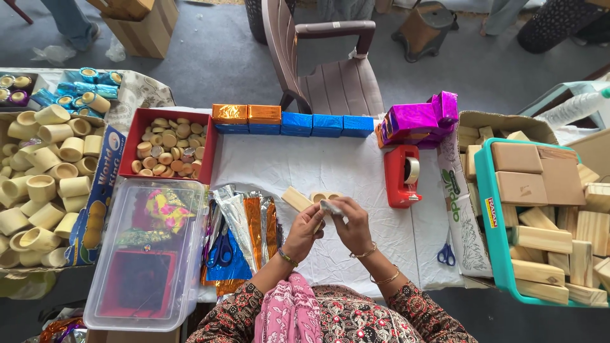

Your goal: The person cleans a small wooden box with a white cloth, then places it on a sheet of metallic wrapping paper. They fold the paper around the box and secure it with clear tape from a dispenser.

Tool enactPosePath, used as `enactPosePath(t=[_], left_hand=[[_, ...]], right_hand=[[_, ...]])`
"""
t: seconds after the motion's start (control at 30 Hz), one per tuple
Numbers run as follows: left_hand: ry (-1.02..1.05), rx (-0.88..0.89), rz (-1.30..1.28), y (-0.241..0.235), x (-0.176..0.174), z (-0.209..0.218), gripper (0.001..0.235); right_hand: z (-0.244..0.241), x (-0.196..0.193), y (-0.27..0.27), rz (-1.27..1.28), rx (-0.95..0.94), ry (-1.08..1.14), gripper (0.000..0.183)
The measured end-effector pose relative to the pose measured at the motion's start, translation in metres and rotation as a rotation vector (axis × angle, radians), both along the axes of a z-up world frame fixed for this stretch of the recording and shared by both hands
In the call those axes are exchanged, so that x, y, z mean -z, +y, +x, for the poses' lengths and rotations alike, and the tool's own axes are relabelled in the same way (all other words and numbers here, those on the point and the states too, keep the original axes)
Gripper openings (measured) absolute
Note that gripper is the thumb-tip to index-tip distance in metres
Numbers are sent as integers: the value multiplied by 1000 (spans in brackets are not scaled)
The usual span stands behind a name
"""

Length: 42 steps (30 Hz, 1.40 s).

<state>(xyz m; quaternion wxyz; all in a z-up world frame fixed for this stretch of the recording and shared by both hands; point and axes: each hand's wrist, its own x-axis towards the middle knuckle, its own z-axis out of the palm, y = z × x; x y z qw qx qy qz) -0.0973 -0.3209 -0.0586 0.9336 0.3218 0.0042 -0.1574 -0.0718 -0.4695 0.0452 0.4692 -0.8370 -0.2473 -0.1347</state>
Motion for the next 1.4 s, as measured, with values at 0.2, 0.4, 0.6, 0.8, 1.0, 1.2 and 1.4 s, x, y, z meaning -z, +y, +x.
enactPosePath(t=[0.2, 0.4, 0.6, 0.8, 1.0, 1.2, 1.4], left_hand=[[-25, -71, 93, 11, -29, -1, 41], [18, -63, 138, 6, -15, -6, 41], [25, -52, 77, 10, -10, -8, 40], [48, -82, 46, 10, -17, -1, 37], [6, -41, 62, 2, -9, 9, 38], [-2, -93, 21, 10, -28, 24, 38], [-52, -76, 53, 6, -24, 36, 39]], right_hand=[[-10, -5, 6, -2, 61, 32, 21], [-5, 9, 7, 20, 105, 55, 16], [-14, 12, 10, 27, 59, 17, 22], [-11, 12, 6, 29, 108, 30, 21], [10, 10, 8, 41, 103, -18, 21], [6, 4, 12, 49, 100, 3, 20], [30, 6, 6, 53, 145, -45, 22]])
